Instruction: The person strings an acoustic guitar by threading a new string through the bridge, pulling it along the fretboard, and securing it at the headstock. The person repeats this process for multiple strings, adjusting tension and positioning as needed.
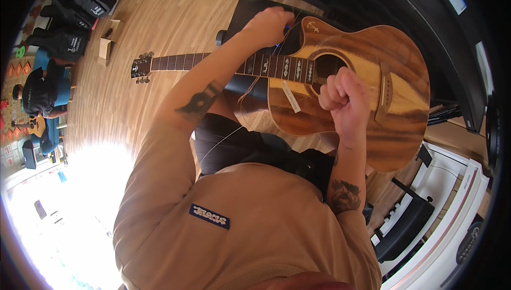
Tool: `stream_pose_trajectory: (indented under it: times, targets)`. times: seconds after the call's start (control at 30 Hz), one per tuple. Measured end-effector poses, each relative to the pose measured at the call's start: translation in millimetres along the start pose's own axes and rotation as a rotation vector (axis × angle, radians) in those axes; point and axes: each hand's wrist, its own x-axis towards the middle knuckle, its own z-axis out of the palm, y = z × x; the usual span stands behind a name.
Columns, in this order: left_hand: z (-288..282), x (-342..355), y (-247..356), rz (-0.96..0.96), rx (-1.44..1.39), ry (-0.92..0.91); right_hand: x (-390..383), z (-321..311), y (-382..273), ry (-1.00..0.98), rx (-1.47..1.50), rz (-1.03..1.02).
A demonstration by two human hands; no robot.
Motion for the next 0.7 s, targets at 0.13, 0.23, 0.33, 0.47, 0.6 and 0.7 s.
stream_pose_trajectory:
  times: [0.13,0.23,0.33,0.47,0.6,0.7]
  targets:
    - [-76,-78,54,-0.229,-0.873,-0.024,-3,-6,-1,-0.082,0.164,-0.058]
    - [-102,-145,92,-0.423,-1.421,-0.129,-2,7,-8,-0.201,0.194,-0.083]
    - [-118,-185,115,-0.441,-1.407,-0.200,-4,25,-6,-0.253,0.144,-0.108]
    - [-113,-224,113,-0.147,-1.306,-0.108,2,30,7,-0.311,0.143,-0.102]
    - [-124,-235,120,-0.234,-1.264,-0.070,-9,84,29,0.094,-0.042,-0.152]
    - [-141,-227,126,-0.262,-1.251,-0.165,-29,92,44,-0.060,-0.222,0.097]
